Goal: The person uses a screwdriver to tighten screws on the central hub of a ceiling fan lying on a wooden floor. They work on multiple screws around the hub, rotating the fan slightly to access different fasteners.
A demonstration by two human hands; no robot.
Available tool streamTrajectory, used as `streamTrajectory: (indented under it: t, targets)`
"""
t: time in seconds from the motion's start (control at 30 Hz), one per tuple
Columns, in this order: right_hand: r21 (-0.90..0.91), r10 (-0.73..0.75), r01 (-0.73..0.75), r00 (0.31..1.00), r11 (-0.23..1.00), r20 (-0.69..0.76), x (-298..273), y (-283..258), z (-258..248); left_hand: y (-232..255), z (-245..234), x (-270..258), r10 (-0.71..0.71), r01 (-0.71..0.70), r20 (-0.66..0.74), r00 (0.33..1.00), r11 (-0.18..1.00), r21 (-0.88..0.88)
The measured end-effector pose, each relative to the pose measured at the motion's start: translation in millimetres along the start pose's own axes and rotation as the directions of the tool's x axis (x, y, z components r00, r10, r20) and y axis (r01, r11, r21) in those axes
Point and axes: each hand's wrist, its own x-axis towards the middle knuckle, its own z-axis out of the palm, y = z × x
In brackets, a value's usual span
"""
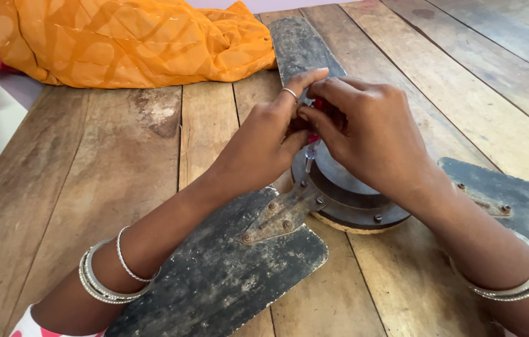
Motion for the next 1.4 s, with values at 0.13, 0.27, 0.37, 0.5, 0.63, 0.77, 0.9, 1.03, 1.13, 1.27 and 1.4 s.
streamTrajectory:
  t: [0.13,0.27,0.37,0.5,0.63,0.77,0.9,1.03,1.13,1.27,1.4]
  targets:
    - [-0.031,-0.025,0.025,1.000,0.999,-0.003,1,-3,2,0,1,0,-0.024,0.024,-0.001,1.000,1.000,0.019]
    - [-0.033,-0.041,0.041,0.999,0.999,-0.011,2,-3,2,3,0,1,-0.026,0.025,0.001,1.000,0.999,0.044]
    - [-0.018,-0.023,0.023,1.000,1.000,-0.011,1,-4,-1,7,-3,0,-0.016,0.016,0.003,1.000,0.999,0.032]
    - [-0.003,-0.046,0.046,0.999,0.999,-0.013,0,-4,-1,9,-3,0,-0.154,0.153,0.040,0.987,0.988,0.025]
    - [-0.042,-0.037,0.037,0.999,0.998,0.005,3,-3,2,7,-2,0,-0.003,0.003,0.002,1.000,0.998,0.059]
    - [-0.107,-0.036,0.037,0.999,0.994,0.012,1,-4,2,3,-2,1,-0.091,0.091,0.005,0.996,0.995,0.046]
    - [-0.163,-0.073,0.069,0.997,0.984,-0.023,0,-6,2,0,0,-1,-0.061,0.061,-0.006,0.998,0.997,-0.049]
    - [-0.053,-0.058,0.057,0.998,0.997,-0.018,1,-5,0,-3,4,-1,-0.063,0.061,-0.023,0.998,0.994,-0.091]
    - [0.002,-0.021,0.021,1.000,1.000,-0.011,2,-6,0,-4,5,0,-0.126,0.124,-0.018,0.992,0.988,-0.095]
    - [0.008,0.020,-0.020,1.000,1.000,0.003,3,-6,-2,-4,4,1,-0.175,0.173,-0.024,0.984,0.981,-0.089]
    - [0.011,-0.011,0.011,1.000,1.000,0.015,3,-8,-5,-2,2,1,-0.162,0.159,-0.037,0.986,0.985,-0.066]
